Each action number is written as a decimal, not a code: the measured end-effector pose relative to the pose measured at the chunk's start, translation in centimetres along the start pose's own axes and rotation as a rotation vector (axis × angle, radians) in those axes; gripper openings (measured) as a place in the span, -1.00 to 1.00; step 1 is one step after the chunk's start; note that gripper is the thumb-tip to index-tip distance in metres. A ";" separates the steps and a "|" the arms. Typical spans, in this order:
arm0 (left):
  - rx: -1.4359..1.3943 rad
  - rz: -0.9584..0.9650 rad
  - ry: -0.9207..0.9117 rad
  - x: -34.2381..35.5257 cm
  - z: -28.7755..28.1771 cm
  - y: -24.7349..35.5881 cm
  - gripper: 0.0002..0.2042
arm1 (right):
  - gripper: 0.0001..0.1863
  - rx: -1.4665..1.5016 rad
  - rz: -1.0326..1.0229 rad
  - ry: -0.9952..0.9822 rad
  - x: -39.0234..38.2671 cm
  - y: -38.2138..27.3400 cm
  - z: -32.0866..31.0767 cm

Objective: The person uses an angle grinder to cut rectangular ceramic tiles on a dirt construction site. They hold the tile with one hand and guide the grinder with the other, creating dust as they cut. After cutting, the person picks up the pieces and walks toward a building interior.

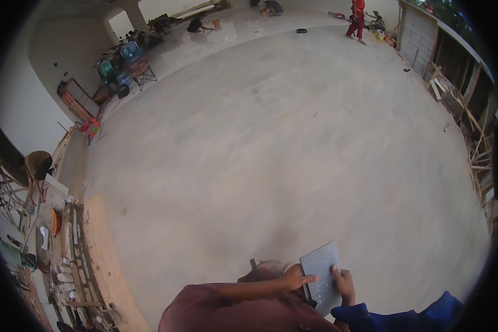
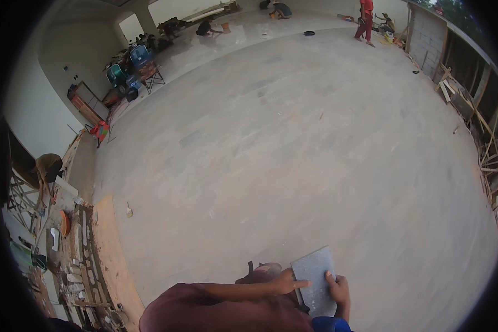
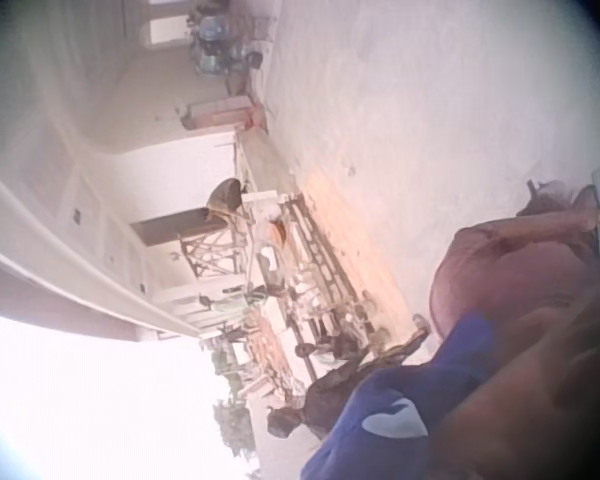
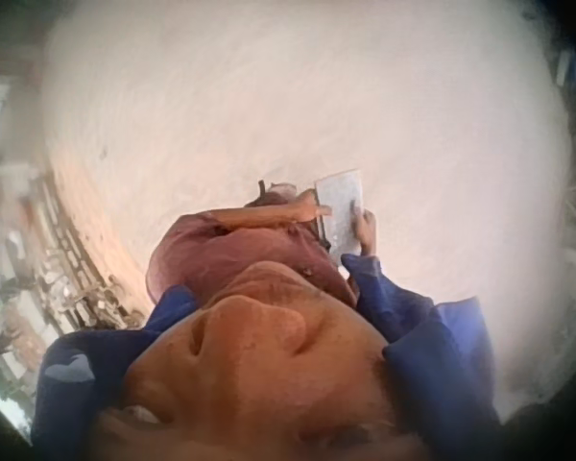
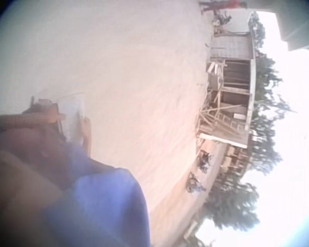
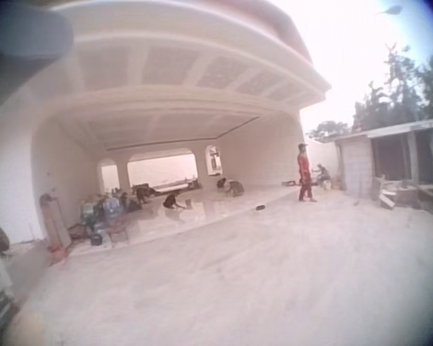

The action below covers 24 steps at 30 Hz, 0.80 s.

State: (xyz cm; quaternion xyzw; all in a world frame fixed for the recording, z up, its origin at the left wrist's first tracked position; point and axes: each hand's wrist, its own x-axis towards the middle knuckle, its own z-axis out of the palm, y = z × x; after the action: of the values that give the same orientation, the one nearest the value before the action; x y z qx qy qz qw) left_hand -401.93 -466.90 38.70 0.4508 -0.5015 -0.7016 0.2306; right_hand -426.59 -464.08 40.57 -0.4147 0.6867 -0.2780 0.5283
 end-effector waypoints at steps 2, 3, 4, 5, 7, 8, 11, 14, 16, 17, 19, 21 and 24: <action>-0.031 -0.050 -0.018 5.2 -1.0 2.7 -0.42 | -0.27 -0.081 0.020 0.004 4.7 -3.2 -2.0; -0.048 -0.060 0.003 7.6 -1.4 3.6 -0.42 | -0.26 -0.121 0.033 0.005 7.2 -4.6 -2.9; -0.060 -0.052 0.023 10.5 -2.0 4.4 -0.42 | -0.24 -0.162 0.040 0.016 10.6 -5.8 -3.8; -0.076 -0.046 0.044 13.8 -2.7 5.5 -0.42 | -0.22 -0.205 0.048 0.024 14.1 -6.1 -4.7; -0.143 -0.031 0.045 20.1 -4.5 8.2 -0.42 | -0.20 -0.250 0.020 0.073 20.7 -7.4 -5.6; -0.172 -0.028 0.048 23.1 -5.5 9.6 -0.42 | -0.20 -0.275 0.014 0.085 24.5 -8.7 -6.8; -0.104 0.023 -0.022 35.6 -8.1 14.8 -0.47 | -0.19 -0.354 0.022 0.142 34.4 -15.3 -12.2; -0.068 0.072 -0.096 46.4 -10.9 23.1 -0.48 | -0.21 -0.260 -0.049 0.236 42.7 -21.5 -17.4; -0.072 -0.014 -0.133 51.3 -11.8 28.0 -0.46 | -0.21 -0.289 -0.039 0.244 46.4 -25.0 -21.0; -0.067 -0.111 -0.140 53.6 -12.4 31.4 -0.44 | -0.21 -0.290 -0.042 0.257 49.0 -26.6 -22.2; -0.136 -0.235 -0.162 57.9 -13.5 37.4 -0.32 | -0.21 -0.294 -0.027 0.257 53.6 -30.1 -24.7; -0.140 -0.086 -0.050 64.4 -14.7 37.5 -0.30 | -0.21 -0.312 -0.029 0.225 60.8 -32.4 -26.6; -0.207 -0.167 -0.059 74.9 -17.0 40.1 -0.30 | -0.21 -0.316 -0.052 0.178 71.8 -35.8 -30.1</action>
State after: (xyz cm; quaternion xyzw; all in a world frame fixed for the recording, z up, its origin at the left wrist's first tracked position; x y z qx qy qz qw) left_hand -428.92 -549.13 43.65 0.4441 -0.3937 -0.7791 0.2018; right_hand -452.54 -545.70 43.03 -0.4840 0.7549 -0.2161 0.3863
